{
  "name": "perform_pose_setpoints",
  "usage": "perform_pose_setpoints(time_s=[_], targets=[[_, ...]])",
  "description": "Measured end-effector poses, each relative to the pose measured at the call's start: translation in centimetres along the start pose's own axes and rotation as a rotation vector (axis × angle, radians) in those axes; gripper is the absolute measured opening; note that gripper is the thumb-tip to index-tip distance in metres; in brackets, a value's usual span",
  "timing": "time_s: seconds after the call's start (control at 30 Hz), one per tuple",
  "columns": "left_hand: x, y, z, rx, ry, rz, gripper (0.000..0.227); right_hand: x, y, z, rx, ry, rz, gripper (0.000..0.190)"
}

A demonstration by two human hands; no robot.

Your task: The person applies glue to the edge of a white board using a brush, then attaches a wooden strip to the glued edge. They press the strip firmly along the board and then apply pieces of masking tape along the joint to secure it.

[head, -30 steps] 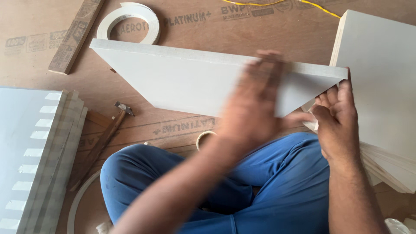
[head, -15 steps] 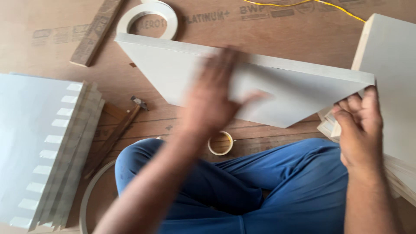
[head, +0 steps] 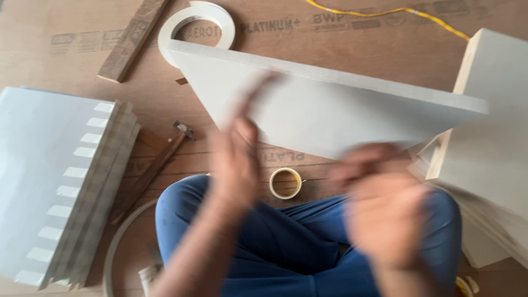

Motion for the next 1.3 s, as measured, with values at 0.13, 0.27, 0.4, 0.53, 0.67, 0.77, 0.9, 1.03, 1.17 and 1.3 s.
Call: perform_pose_setpoints(time_s=[0.13, 0.27, 0.4, 0.53, 0.67, 0.77, 0.9, 1.03, 1.17, 1.3], targets=[[-4.0, 0.6, -4.2, -0.061, -0.310, -0.043, 0.110, -7.1, 0.7, -2.9, 0.055, -0.351, 0.079, 0.091], [-1.7, 1.5, -3.3, -0.081, -0.169, -0.183, 0.112, -12.1, 0.2, -1.7, 0.201, -0.597, 0.167, 0.096], [-1.7, 0.8, -3.5, -0.049, -0.077, -0.242, 0.113, -13.5, 1.7, -1.5, 0.156, -0.423, 0.169, 0.098], [-1.2, -0.1, -1.7, 0.024, -0.088, -0.275, 0.111, -13.2, 1.8, -1.5, 0.140, -0.422, 0.244, 0.097], [1.0, -0.2, 3.2, 0.047, -0.244, -0.359, 0.099, -10.9, 1.7, -1.6, 0.103, -0.524, 0.193, 0.094], [5.1, 1.0, 8.5, 0.118, 0.008, -0.481, 0.089, -7.8, 2.3, 1.7, 0.298, -0.789, 0.143, 0.081], [9.6, 2.6, 16.7, 0.510, -0.063, -0.374, 0.086, -4.5, 5.2, 8.2, 0.564, -1.472, 0.005, 0.052], [7.5, 2.6, 20.4, 0.631, -0.065, -0.097, 0.086, -4.1, 8.9, 9.8, 0.524, -1.774, 0.040, 0.049], [6.9, 2.5, 20.8, 0.515, -0.049, -0.177, 0.068, -6.1, 12.1, 6.8, 0.705, -1.934, 0.155, 0.054], [7.0, 2.4, 20.7, 0.473, -0.011, -0.234, 0.051, -6.9, 14.2, 4.4, 0.706, -1.891, 0.209, 0.052]])
Point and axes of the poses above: each hand's wrist, its own y-axis towards the middle knuckle, its own x-axis out of the back of the hand, z = x × y, the point moved 6 cm from there along y, towards the middle knuckle, and after that the axes turned 6 degrees about -x, right-handed, at the moved point
